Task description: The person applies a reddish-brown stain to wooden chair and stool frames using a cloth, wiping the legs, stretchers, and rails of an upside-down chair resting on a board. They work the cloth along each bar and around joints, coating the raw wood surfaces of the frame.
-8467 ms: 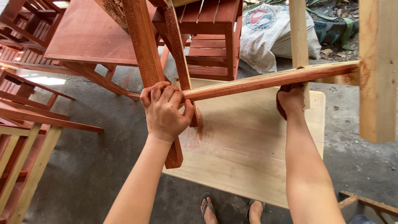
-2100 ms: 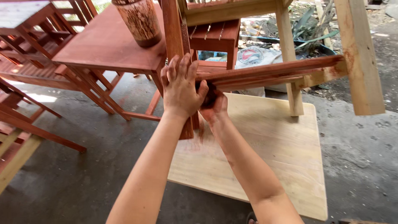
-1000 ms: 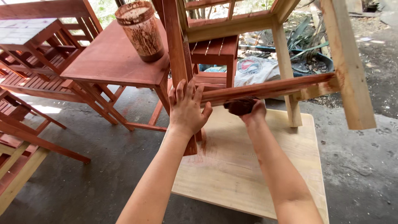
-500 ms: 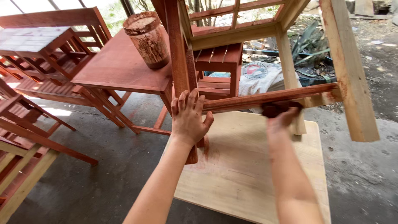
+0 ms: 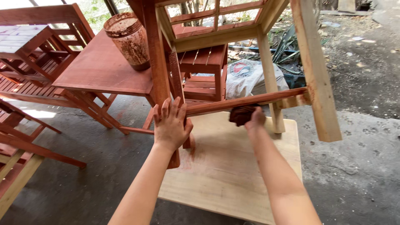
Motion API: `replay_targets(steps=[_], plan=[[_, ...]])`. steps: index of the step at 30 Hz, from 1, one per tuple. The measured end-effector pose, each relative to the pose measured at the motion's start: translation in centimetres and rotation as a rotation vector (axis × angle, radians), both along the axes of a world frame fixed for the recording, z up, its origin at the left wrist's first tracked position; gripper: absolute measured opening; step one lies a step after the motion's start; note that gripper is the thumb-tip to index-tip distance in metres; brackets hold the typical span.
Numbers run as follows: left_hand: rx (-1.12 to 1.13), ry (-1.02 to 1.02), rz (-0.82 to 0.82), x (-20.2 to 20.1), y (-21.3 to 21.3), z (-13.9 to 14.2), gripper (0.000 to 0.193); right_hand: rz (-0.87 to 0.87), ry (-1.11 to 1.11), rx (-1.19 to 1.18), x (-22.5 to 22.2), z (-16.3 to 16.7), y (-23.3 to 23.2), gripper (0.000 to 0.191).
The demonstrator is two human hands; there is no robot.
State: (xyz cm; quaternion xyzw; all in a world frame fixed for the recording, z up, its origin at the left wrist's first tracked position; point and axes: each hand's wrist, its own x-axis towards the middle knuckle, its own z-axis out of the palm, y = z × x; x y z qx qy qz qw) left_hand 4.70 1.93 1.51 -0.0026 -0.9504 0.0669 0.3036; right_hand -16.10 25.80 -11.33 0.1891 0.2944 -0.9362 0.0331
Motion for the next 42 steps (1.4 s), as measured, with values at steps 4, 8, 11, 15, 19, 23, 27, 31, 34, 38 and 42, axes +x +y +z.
replay_targets(steps=[4, 8, 11, 15, 19, 23, 27, 31, 34, 38, 42], plan=[[-0.121, -0.145, 0.033, -2.2, 1.8, -0.5, 0.055, 0.015, 0.078, 0.089, -3.8, -0.4, 7.2, 0.027], [-0.055, -0.230, 0.002, -5.7, 5.9, -1.7, 0.057, 0.087, 0.131, 0.139, -4.7, -0.1, 9.5, 0.022], [0.025, -0.174, -0.120, -7.8, 9.1, -1.9, 0.060, 0.018, 0.035, 0.224, -3.8, 0.7, 9.9, 0.023], [0.101, -0.280, -0.161, -11.2, 12.6, -1.6, 0.062, 0.016, 0.293, 0.275, -0.4, 2.2, 10.8, 0.040], [0.145, -0.274, -0.161, -14.4, 14.6, -1.2, 0.062, 0.086, 0.198, 0.172, 1.1, 1.5, 12.2, 0.034], [0.260, -0.302, -0.132, -15.8, 14.7, -1.2, 0.065, 0.194, -0.093, 0.093, -1.0, -1.5, 12.1, 0.028], [0.266, -0.228, -0.117, -15.4, 14.6, -1.3, 0.066, 0.310, -0.017, 0.039, -4.4, -3.5, 11.4, 0.027], [0.238, -0.254, -0.093, -15.2, 14.6, -0.7, 0.068, 0.343, 0.114, 0.072, -6.4, -2.9, 11.3, 0.033], [0.232, -0.283, -0.096, -15.2, 14.8, -0.5, 0.068, 0.273, 0.188, 0.171, -5.6, -2.2, 11.6, 0.039], [0.206, -0.259, -0.117, -14.9, 14.9, -0.9, 0.067, 0.144, 0.254, 0.163, -1.3, -1.1, 12.6, 0.051], [0.199, -0.234, -0.139, -14.9, 14.8, -1.3, 0.065, 0.099, 0.139, 0.094, 1.8, -1.8, 14.2, 0.056]])
